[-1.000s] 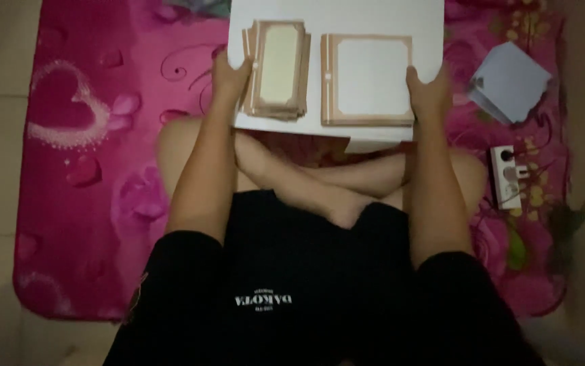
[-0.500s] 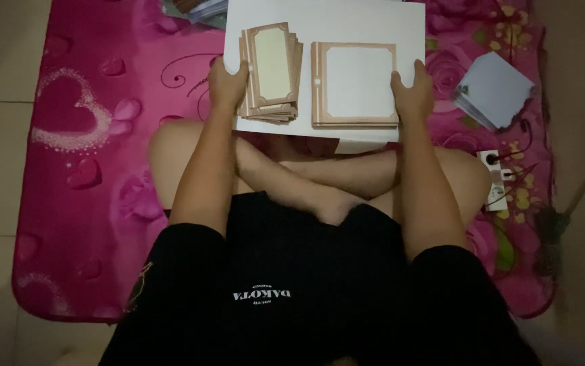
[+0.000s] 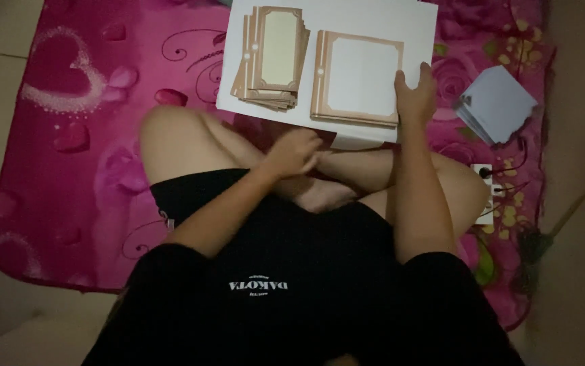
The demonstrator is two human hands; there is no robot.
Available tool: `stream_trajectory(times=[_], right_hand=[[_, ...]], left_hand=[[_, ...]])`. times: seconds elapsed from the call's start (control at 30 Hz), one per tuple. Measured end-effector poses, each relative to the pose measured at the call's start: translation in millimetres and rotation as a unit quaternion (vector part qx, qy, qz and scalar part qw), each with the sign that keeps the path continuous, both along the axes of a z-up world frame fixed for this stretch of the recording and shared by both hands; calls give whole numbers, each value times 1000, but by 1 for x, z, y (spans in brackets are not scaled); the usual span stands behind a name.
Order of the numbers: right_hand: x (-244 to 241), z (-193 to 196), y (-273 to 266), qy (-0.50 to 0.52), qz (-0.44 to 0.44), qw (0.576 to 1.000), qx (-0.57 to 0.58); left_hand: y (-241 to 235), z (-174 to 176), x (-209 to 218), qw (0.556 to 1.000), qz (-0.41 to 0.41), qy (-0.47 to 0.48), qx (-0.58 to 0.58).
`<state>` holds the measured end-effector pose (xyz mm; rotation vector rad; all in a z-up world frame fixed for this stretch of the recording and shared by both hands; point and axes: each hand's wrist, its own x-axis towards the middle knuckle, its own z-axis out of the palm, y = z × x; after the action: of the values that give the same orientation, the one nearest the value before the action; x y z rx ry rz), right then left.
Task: The person is manually pressing down on stacks of printed cards to flatten them and ensure they are properly stacked.
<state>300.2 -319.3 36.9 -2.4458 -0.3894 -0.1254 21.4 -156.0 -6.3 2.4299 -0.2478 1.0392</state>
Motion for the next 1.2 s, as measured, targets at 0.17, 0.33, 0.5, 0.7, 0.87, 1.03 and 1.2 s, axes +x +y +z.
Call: stream_trajectory(times=[0.17,0.33,0.5,0.7,0.87,1.03,1.2], right_hand=[[2,0,2,-17,-6,1000,19],[9,-15,-4,-29,5,999,13],[4,4,-1,-9,16,999,42],[-11,29,4,111,-6,993,47],[-7,12,1,96,16,994,48],[-12,22,6,109,-6,994,29],[-22,12,-26,155,-26,984,86]], left_hand=[[7,-96,69,788,-6,615,-41],[-11,-68,77,702,38,688,-182],[-31,-61,35,842,68,516,140],[-37,-63,-27,809,110,543,198],[9,-116,-34,840,114,516,122],[64,22,-52,836,147,502,-166],[153,-1,-40,893,356,145,-235]])
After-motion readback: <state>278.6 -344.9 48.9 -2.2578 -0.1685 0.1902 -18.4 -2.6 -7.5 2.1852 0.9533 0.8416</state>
